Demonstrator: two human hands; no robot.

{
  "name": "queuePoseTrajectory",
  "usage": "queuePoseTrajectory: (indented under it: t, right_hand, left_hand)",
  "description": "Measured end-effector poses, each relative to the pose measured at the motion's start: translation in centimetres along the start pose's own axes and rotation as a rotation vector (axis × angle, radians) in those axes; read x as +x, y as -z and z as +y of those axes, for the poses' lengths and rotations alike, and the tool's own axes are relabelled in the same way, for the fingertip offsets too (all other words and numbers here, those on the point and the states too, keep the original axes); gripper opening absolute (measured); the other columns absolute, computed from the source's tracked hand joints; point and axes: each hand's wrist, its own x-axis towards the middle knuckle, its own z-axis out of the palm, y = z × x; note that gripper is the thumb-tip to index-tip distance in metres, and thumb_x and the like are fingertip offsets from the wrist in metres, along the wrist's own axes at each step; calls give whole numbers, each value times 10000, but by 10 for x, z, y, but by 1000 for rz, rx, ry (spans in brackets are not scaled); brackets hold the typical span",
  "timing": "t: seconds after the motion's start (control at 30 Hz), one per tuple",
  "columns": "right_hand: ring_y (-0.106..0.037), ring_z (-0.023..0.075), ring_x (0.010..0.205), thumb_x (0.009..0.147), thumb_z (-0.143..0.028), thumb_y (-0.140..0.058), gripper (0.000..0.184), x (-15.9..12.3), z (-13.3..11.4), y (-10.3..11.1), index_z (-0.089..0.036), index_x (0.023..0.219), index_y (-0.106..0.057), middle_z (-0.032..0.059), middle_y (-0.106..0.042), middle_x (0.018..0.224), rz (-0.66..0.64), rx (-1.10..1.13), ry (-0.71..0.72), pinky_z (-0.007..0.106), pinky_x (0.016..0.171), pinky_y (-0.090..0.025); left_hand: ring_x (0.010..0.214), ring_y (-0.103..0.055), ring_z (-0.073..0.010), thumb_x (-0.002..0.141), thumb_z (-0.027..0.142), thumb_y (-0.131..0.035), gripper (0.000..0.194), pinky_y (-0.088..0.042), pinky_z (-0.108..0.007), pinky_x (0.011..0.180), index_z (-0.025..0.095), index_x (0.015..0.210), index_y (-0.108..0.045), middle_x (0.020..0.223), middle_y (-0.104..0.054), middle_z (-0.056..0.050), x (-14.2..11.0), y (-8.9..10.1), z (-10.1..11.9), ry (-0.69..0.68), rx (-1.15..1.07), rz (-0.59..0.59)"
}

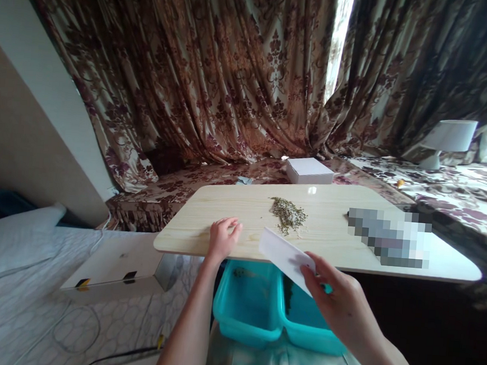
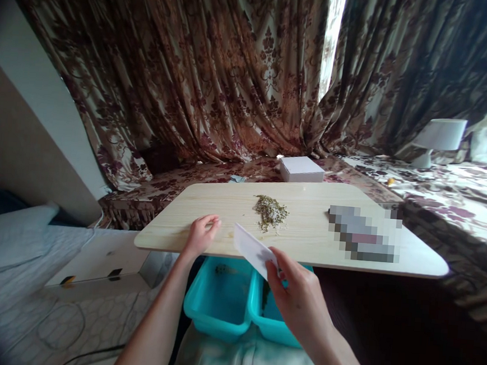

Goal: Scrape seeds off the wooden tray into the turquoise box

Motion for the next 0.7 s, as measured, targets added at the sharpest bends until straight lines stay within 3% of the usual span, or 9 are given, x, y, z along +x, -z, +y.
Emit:
queuePoseTrajectory:
  t: [0.1,0.27,0.47,0.7]
  right_hand:
    - [-661,159,514,897,-353,-464,272,6,16,12,-192,1000,-658,24,-708,653,117,-116,-11,227,468,-506]
    - [-698,187,572,892,-352,-453,303,14,35,24,-179,983,-685,65,-750,760,174,-277,9,247,475,-506]
    - [-705,207,582,889,-354,-424,333,13,39,26,-182,978,-695,76,-756,757,163,-351,-2,264,472,-497]
    - [-702,202,583,888,-353,-419,308,13,28,16,-228,980,-684,45,-756,748,104,-277,-42,264,465,-498]
  left_hand:
    - [992,-581,-199,930,361,-541,312,-508,-406,846,173,1178,-556,1182,-567,-80,0,0,1,-3,-3,0]
    - [992,-582,-199,929,361,-543,310,-507,-408,848,170,1172,-559,1176,-570,-79,0,0,1,-6,-3,7]
    - [996,-581,-200,929,360,-543,307,-505,-410,851,170,1169,-561,1176,-570,-79,0,1,2,-3,0,7]
    - [991,-582,-199,929,361,-542,311,-508,-407,846,171,1176,-557,1179,-568,-80,0,2,4,9,4,-7]
